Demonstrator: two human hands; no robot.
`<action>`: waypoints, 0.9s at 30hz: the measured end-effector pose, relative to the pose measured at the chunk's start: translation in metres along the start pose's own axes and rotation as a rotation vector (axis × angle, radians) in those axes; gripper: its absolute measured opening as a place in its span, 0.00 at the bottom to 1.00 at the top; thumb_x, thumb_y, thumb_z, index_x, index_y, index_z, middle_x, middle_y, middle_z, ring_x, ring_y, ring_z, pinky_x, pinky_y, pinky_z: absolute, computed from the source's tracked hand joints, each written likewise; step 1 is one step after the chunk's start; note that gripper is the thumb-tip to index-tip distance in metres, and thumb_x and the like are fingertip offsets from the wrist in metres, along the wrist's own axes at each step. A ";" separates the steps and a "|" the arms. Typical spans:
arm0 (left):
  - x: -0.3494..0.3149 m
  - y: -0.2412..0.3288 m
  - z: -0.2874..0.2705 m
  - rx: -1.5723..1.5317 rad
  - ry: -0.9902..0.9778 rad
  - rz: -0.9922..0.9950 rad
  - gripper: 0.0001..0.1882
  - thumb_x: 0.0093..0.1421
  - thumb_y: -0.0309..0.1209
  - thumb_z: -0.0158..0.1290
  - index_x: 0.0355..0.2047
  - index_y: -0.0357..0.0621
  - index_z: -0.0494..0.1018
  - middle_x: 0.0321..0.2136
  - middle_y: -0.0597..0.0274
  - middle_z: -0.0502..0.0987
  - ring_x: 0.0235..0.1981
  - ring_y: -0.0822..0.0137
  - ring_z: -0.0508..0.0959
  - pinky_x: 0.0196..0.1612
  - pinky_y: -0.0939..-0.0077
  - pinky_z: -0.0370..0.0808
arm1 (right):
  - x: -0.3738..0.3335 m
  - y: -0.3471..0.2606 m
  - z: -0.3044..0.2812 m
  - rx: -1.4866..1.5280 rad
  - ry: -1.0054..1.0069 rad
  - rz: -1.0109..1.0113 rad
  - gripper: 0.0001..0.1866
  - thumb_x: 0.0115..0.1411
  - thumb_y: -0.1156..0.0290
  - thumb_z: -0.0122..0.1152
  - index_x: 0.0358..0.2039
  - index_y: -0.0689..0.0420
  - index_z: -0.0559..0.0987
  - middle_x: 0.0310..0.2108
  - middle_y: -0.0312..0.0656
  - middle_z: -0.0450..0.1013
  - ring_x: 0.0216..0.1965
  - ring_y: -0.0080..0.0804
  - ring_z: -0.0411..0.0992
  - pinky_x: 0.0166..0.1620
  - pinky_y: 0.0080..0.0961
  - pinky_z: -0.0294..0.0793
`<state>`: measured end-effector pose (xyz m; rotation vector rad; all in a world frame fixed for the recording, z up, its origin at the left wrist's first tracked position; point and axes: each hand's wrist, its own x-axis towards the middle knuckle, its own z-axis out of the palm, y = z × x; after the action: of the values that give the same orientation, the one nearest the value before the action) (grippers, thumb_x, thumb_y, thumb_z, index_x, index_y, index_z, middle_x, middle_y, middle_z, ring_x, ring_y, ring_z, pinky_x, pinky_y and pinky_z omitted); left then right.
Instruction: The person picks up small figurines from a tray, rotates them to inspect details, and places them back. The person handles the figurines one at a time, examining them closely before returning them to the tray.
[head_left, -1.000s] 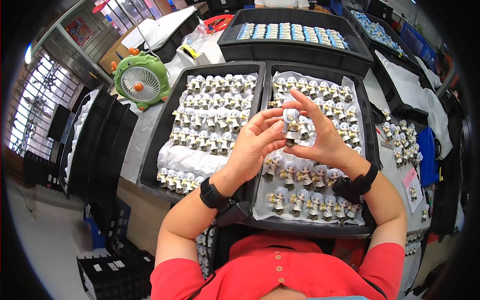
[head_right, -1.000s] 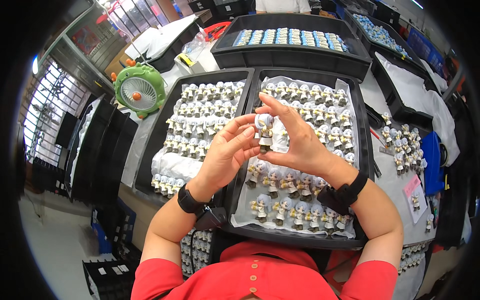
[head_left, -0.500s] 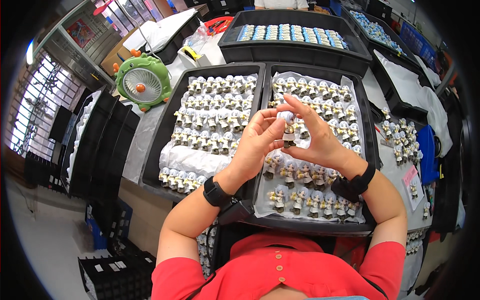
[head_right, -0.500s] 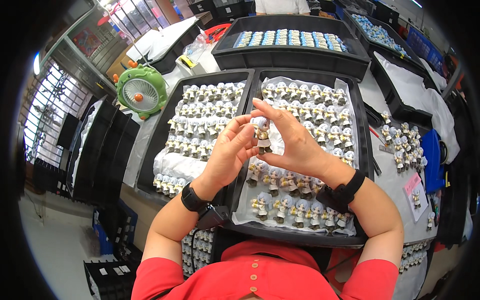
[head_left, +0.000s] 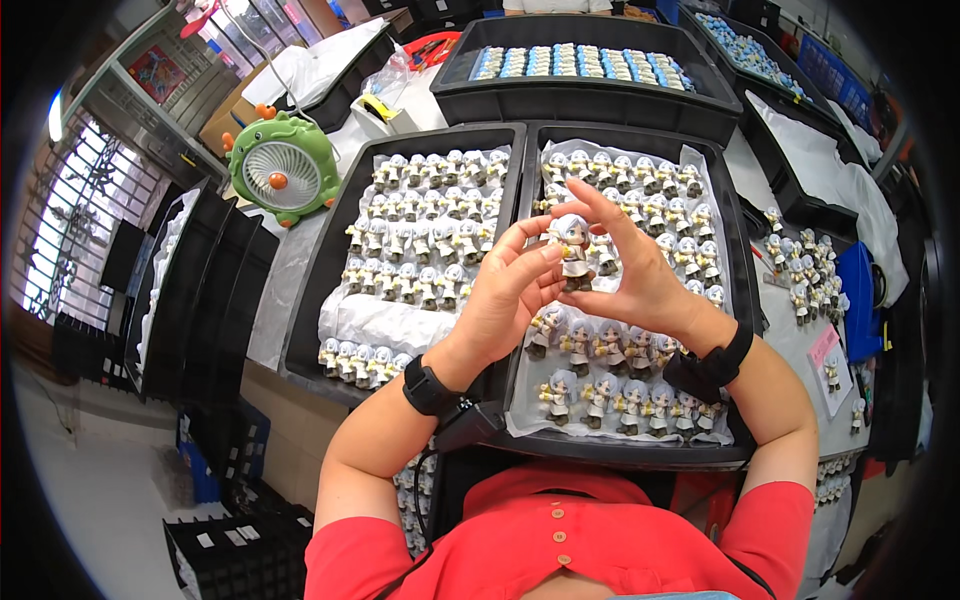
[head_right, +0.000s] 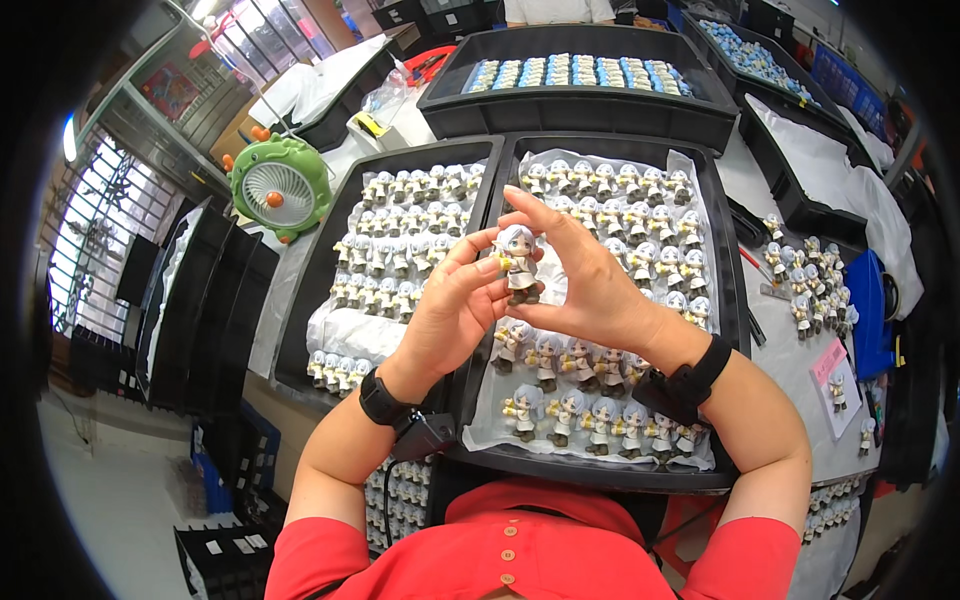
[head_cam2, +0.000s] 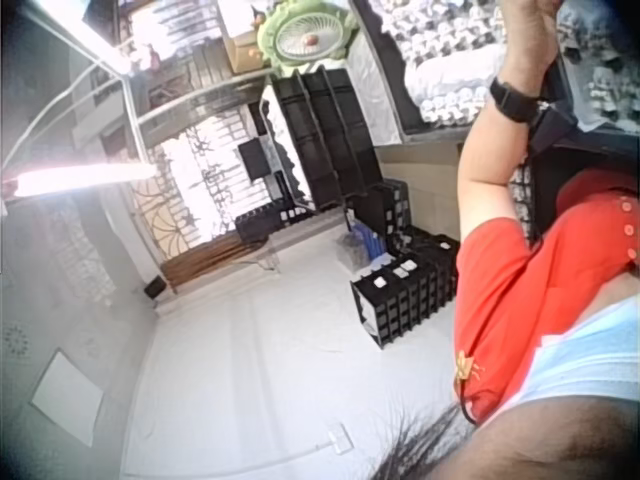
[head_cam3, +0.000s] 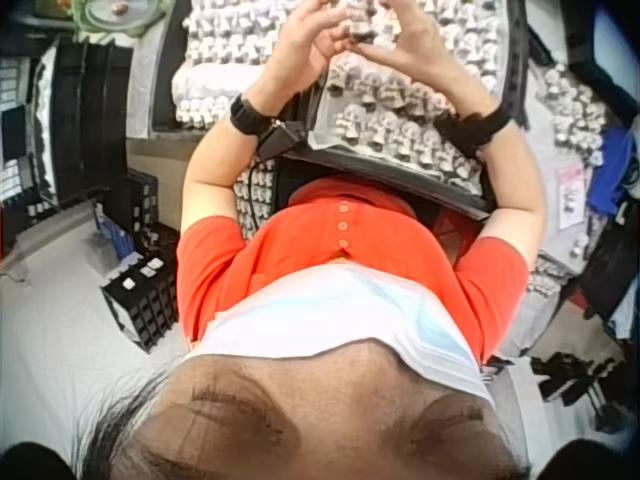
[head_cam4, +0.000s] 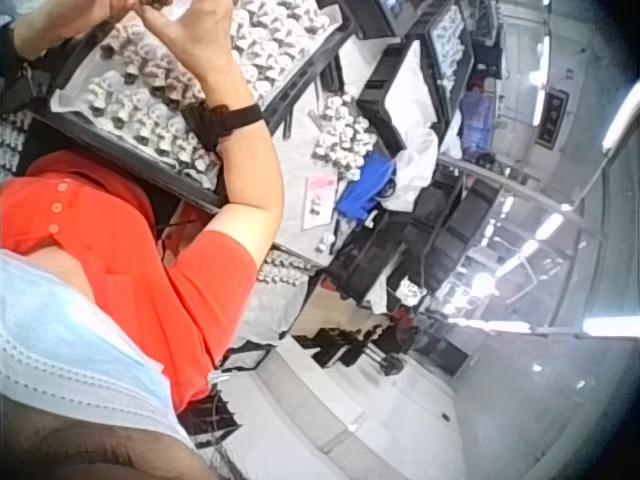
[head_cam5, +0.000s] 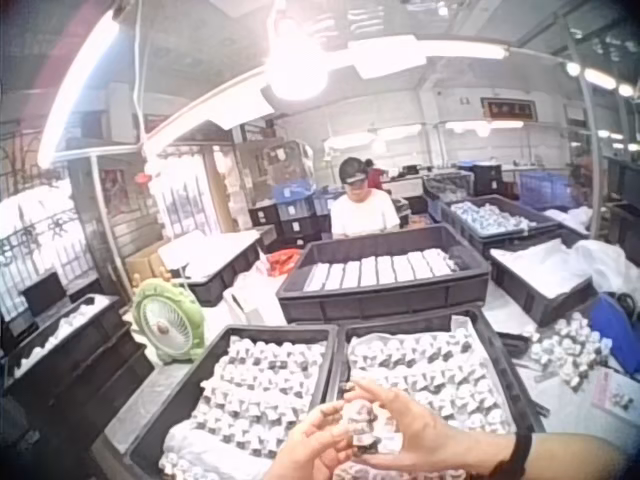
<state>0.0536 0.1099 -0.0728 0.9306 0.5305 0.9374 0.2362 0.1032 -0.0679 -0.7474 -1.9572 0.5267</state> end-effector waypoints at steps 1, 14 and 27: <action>0.000 0.000 -0.001 -0.017 -0.019 0.000 0.24 0.59 0.32 0.48 0.55 0.39 0.57 0.49 0.49 0.69 0.45 0.61 0.75 0.47 0.69 0.73 | 0.000 0.000 0.000 0.006 0.008 0.005 0.50 0.40 0.73 0.71 0.63 0.53 0.54 0.50 0.44 0.67 0.50 0.38 0.68 0.52 0.31 0.67; 0.002 0.004 0.001 -0.151 -0.132 -0.021 0.26 0.61 0.31 0.43 0.58 0.36 0.54 0.49 0.51 0.69 0.46 0.56 0.75 0.48 0.67 0.74 | -0.001 0.005 -0.001 -0.005 0.024 0.024 0.51 0.40 0.68 0.73 0.63 0.52 0.54 0.50 0.44 0.67 0.50 0.38 0.68 0.51 0.31 0.68; 0.003 0.005 -0.002 -0.164 -0.151 -0.044 0.26 0.63 0.31 0.37 0.61 0.38 0.51 0.46 0.49 0.71 0.47 0.49 0.74 0.47 0.63 0.74 | -0.001 0.002 -0.003 -0.027 0.044 0.024 0.52 0.38 0.68 0.74 0.62 0.52 0.55 0.50 0.44 0.68 0.50 0.38 0.68 0.51 0.32 0.68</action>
<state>0.0521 0.1147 -0.0698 0.8305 0.3391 0.8498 0.2397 0.1039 -0.0682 -0.7938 -1.9200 0.4945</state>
